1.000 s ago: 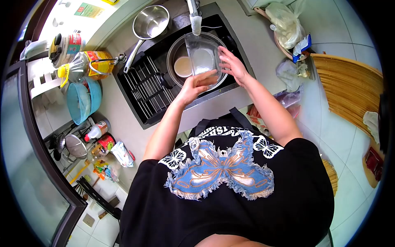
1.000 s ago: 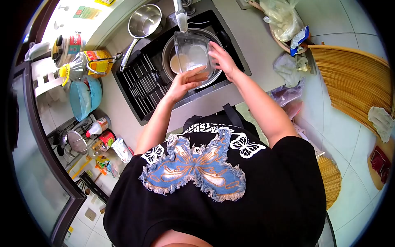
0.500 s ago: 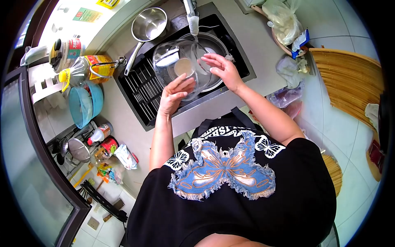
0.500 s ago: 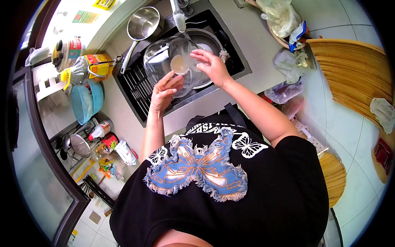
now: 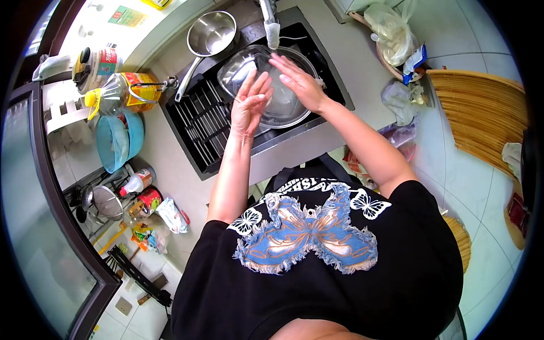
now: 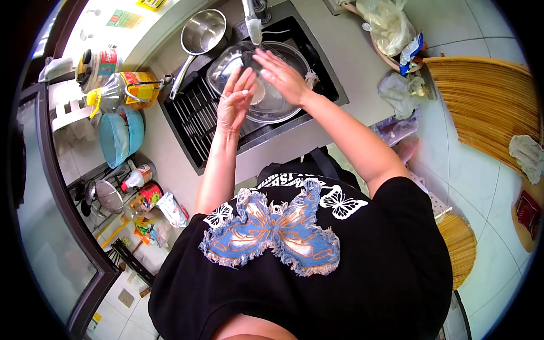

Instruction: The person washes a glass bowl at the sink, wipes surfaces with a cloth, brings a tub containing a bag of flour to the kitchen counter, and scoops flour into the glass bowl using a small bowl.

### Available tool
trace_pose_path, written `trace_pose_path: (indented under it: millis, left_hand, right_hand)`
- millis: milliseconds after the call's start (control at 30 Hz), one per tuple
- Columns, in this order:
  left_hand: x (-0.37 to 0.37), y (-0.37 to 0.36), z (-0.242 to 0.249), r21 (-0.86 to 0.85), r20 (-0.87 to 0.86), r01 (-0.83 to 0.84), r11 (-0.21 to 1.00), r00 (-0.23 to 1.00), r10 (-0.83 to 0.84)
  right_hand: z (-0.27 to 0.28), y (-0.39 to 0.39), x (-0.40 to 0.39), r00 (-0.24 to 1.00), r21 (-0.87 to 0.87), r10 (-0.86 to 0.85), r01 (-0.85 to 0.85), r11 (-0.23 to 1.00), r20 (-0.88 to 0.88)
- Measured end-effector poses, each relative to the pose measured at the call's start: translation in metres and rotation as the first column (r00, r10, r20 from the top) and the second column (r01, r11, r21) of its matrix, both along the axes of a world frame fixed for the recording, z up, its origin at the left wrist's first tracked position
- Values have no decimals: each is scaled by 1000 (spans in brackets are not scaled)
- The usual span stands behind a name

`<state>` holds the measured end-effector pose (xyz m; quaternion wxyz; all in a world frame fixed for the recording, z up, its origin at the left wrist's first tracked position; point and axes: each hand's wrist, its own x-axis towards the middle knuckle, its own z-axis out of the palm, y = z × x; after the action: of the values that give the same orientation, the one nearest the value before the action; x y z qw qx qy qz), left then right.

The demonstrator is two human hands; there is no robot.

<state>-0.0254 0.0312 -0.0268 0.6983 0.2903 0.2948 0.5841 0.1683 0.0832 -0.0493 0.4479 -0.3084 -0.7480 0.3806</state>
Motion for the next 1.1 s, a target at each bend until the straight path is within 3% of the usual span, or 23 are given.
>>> trace_pose_path:
  millis: [33,100,133,167,267,300,367,433,533,633,700,767,800,867,900,967,1033,1100]
  left_hand:
    - [1,-1,0,-19,-28,16,1000,999,-17]
    - [4,-5,-1,-49,-48,42,998,998,-44]
    - [5,-7,1,-63,-56,64,996,996,-67]
    - [7,-8,2,-77,-65,85,993,994,-90]
    - [9,-13,0,-62,-49,75,995,996,-78]
    - [10,-14,0,-60,-49,72,996,996,-75]
    - [11,-14,1,-49,-36,27,998,999,-29]
    - [6,-10,4,-53,-62,34,998,997,-37]
    - [-1,4,11,-60,-106,82,995,990,-88]
    - [4,5,25,-51,-195,117,992,973,-125]
    - [9,7,37,-113,-386,229,967,887,-255]
    - [16,3,48,-138,-411,210,968,877,-249]
    - [16,3,49,-159,-517,229,960,809,-279]
    - [16,1,46,-206,-642,220,953,705,-302]
    - [17,-1,44,-203,-637,215,955,712,-296]
    - [16,-4,41,-275,-722,234,933,591,-361]
    - [20,-11,40,-288,-754,216,933,549,-360]
    - [35,-18,38,-240,-969,312,919,-17,-247]
  right_hand:
    - [2,6,-8,1000,3,1,-1,1000,1]
    - [6,30,-21,997,170,69,-73,983,27]
    - [0,50,-27,996,94,62,-67,993,57]
    - [-11,69,-29,988,-86,138,-143,986,-67]
    - [-52,111,-26,930,-460,256,-354,814,-263]
    - [-75,109,-23,929,-458,260,-357,814,-262]
    - [-99,101,-17,973,-462,116,-198,865,-200]
    - [-66,58,-10,984,-492,73,-147,858,-165]
    - [-38,34,-29,980,-370,-93,21,929,-178]
    - [-41,71,-47,971,-258,-158,108,960,-181]
    - [-11,72,-32,987,-391,-140,98,915,-81]
    - [-8,68,-17,999,-486,-33,14,874,-31]
    - [-1,60,-12,999,-487,-26,9,874,-28]
    - [18,40,0,1000,-812,-6,-9,584,-15]
    - [21,38,4,1000,-811,2,-8,585,-8]
    - [26,34,13,986,-901,135,-149,408,-102]
    - [29,29,17,975,-905,174,-197,376,-139]
    - [18,29,21,912,-930,251,-357,91,-325]
